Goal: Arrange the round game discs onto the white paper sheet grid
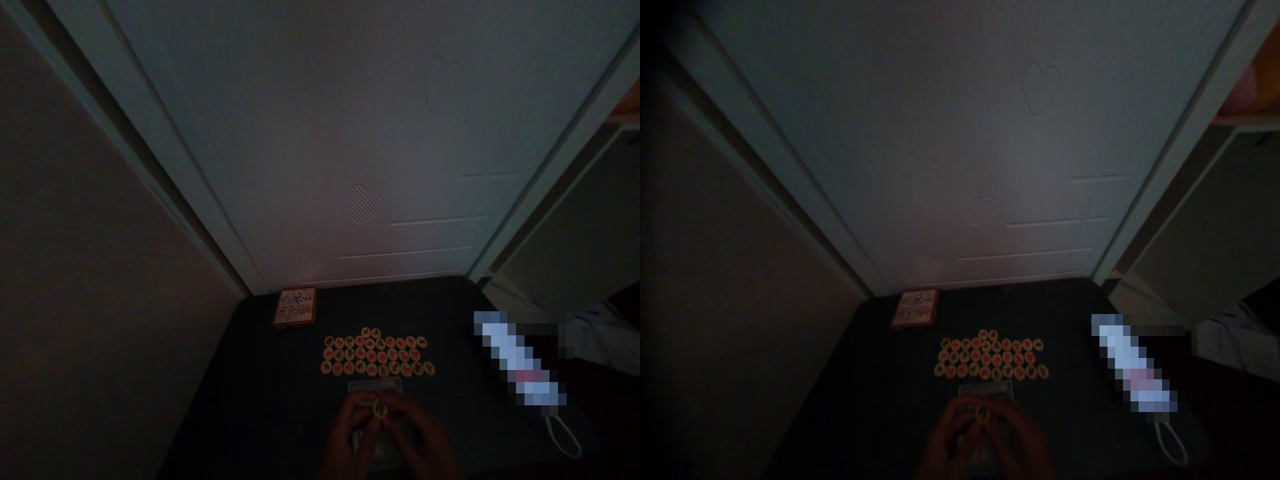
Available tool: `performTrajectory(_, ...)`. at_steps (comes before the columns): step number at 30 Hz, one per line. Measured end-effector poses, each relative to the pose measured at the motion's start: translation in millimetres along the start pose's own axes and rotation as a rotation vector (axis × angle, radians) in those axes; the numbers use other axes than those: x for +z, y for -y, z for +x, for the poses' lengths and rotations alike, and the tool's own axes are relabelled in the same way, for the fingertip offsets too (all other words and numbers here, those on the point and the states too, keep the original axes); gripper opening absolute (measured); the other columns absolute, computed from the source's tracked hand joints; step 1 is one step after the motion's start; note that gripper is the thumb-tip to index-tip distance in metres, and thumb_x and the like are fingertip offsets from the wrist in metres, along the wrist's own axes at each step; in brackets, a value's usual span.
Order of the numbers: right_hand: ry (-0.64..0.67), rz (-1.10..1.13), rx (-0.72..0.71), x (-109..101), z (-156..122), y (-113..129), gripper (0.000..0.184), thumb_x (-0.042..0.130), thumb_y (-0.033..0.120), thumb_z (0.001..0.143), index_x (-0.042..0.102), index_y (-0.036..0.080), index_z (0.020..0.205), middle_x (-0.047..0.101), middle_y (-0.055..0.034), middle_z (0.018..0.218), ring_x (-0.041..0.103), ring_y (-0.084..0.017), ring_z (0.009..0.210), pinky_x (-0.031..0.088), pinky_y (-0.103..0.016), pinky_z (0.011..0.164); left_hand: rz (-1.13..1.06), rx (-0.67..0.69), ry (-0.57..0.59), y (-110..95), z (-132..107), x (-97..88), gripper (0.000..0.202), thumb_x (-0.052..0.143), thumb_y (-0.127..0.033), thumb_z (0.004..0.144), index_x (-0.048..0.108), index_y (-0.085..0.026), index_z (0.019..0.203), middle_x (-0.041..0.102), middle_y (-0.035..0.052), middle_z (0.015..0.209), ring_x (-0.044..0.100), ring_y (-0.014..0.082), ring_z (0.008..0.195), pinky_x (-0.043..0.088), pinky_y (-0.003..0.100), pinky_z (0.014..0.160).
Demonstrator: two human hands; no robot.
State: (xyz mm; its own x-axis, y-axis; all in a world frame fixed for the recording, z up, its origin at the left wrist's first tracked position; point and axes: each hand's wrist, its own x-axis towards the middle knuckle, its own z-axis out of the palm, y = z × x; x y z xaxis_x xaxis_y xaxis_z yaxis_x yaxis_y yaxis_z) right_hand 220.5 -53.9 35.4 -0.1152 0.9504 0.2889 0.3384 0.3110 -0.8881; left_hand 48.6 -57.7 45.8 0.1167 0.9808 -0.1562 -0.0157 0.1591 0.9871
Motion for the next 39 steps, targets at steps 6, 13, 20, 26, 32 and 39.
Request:
performTrajectory(6, 0.025, 0.131, 0.170, -0.3, 7.4, 11.1, 0.024, 0.067, 0.042, 0.092, 0.078, 0.028, 0.108, 0.079, -0.0065, 0.106, 0.075, -0.023, 0.097, 0.060, -0.029, 0.087, 0.177, 0.048, -0.008, 0.1, 1.7, -10.9, 0.033, 0.065, -0.047, 0.092, 0.066, -0.022, 0.113, 0.078, 0.0085, 0.103, 0.074, 0.0241, 0.097, 0.058, 0.033, 0.086)
performTrajectory(13, 0.019, 0.213, 0.336, 13.5, 19.8, 5.5, 0.027, 0.064, 0.044, 0.093, 0.076, 0.023, 0.107, 0.078, -0.0080, 0.104, 0.074, -0.024, 0.095, 0.058, -0.031, 0.085, 0.606, 0.334, -0.178, 11.7, 12.5, -46.6, 0.027, 0.067, -0.032, 0.091, 0.068, -0.026, 0.117, 0.072, 0.0087, 0.117, 0.068, 0.0260, 0.110, 0.057, 0.042, 0.097)
performTrajectory(20, 0.057, 0.110, 0.320, 32.6, 31.9, 9.5, 0.025, 0.059, 0.043, 0.096, 0.075, 0.023, 0.100, 0.078, -0.0061, 0.098, 0.074, -0.022, 0.090, 0.056, -0.030, 0.082, 0.837, 0.445, -0.103, 26.9, 17.0, -56.0, 0.035, 0.066, -0.025, 0.092, 0.065, -0.029, 0.126, 0.069, 0.0077, 0.127, 0.065, 0.0261, 0.119, 0.056, 0.046, 0.102)
performTrajectory(26, 0.033, 0.046, 0.330, 48.4, 31.4, 3.8, 0.031, 0.058, 0.050, 0.097, 0.073, 0.023, 0.099, 0.079, -0.0066, 0.094, 0.076, -0.022, 0.085, 0.058, -0.029, 0.077, 0.873, 0.461, -0.139, 32.9, 15.8, -55.5, 0.033, 0.066, -0.030, 0.093, 0.067, -0.028, 0.126, 0.071, 0.0082, 0.126, 0.067, 0.0257, 0.117, 0.058, 0.045, 0.099)
performTrajectory(32, -0.026, -0.026, 0.323, 52.3, 33.3, 6.4, 0.032, 0.060, 0.052, 0.095, 0.074, 0.024, 0.090, 0.079, -0.0051, 0.084, 0.076, -0.022, 0.076, 0.058, -0.029, 0.069, 0.853, 0.430, -0.134, 26.6, 16.2, -55.1, 0.028, 0.060, -0.028, 0.097, 0.068, -0.029, 0.123, 0.071, 0.0075, 0.125, 0.067, 0.0265, 0.115, 0.058, 0.047, 0.098)
performTrajectory(39, -0.030, -0.047, 0.345, 52.1, 36.4, 10.7, 0.028, 0.062, 0.048, 0.095, 0.074, 0.023, 0.090, 0.079, -0.0053, 0.084, 0.076, -0.023, 0.075, 0.059, -0.030, 0.068, 0.839, 0.455, -0.142, 24.1, 16.2, -54.6, 0.030, 0.053, -0.019, 0.098, 0.068, -0.028, 0.122, 0.072, 0.0056, 0.123, 0.068, 0.0237, 0.115, 0.057, 0.046, 0.100)
